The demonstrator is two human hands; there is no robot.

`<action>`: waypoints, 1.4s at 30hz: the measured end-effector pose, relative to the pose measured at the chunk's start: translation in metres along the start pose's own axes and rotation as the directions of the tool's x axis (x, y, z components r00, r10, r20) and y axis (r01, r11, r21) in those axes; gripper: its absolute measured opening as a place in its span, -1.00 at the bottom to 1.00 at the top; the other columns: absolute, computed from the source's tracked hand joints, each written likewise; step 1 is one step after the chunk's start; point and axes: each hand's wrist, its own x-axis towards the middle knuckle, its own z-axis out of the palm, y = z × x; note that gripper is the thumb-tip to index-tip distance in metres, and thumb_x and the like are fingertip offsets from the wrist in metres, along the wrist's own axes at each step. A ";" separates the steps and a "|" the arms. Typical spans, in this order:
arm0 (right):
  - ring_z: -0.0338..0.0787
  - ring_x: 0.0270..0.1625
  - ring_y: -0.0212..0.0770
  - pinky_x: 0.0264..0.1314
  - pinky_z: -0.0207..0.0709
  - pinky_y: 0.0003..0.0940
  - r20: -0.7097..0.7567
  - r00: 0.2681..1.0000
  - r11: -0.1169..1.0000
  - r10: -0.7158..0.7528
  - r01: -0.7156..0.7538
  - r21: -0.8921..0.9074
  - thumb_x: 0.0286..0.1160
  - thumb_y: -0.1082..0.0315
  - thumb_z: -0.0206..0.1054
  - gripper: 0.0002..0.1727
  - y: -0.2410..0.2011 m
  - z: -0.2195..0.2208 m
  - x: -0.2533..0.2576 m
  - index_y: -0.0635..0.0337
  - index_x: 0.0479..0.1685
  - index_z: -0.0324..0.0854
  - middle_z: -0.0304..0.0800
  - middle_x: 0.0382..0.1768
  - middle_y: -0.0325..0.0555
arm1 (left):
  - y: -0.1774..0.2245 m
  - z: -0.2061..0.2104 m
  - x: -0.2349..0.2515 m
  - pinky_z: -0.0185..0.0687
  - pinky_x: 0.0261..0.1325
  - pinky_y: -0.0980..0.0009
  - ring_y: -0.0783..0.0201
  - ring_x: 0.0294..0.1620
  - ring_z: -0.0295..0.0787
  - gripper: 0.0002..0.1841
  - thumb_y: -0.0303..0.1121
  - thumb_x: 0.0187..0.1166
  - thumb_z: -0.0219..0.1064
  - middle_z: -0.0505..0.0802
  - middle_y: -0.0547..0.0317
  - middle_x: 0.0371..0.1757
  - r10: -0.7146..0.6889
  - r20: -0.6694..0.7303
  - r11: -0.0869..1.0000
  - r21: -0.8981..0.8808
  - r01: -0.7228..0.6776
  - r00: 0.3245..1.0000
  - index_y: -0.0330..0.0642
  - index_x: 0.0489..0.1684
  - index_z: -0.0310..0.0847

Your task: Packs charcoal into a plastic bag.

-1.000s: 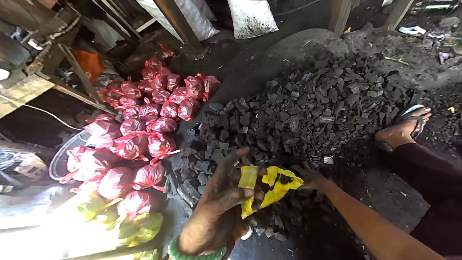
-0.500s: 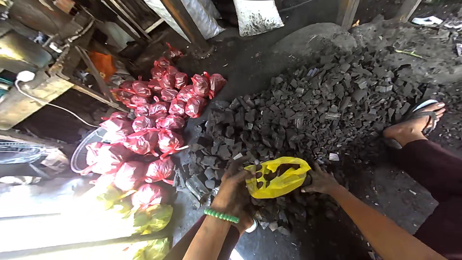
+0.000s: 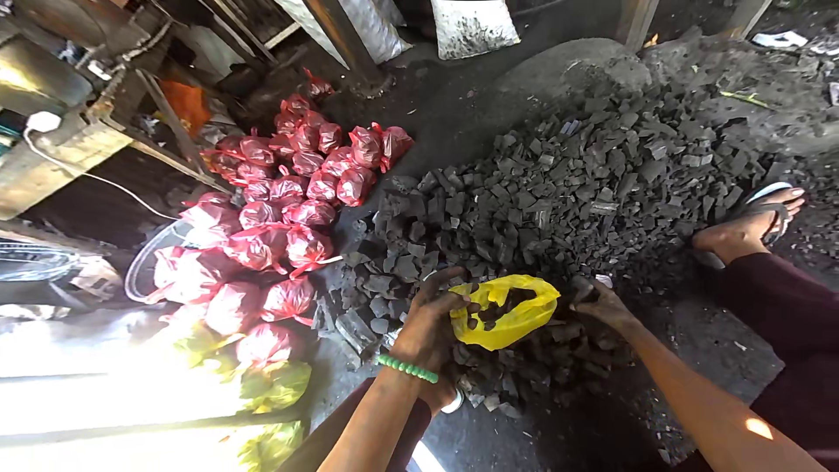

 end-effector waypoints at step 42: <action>0.31 0.65 0.57 0.57 0.37 0.36 -0.011 0.954 0.867 0.301 -0.278 -0.414 0.16 0.13 0.77 0.21 0.046 -0.003 -0.018 -0.15 0.90 0.03 -0.03 0.76 0.57 | -0.005 0.002 0.009 0.61 -0.54 0.50 0.35 -0.51 0.67 -0.47 -0.51 0.52 0.10 0.78 0.01 -0.04 -0.021 0.113 0.998 0.055 0.014 0.993 -0.06 0.55 0.34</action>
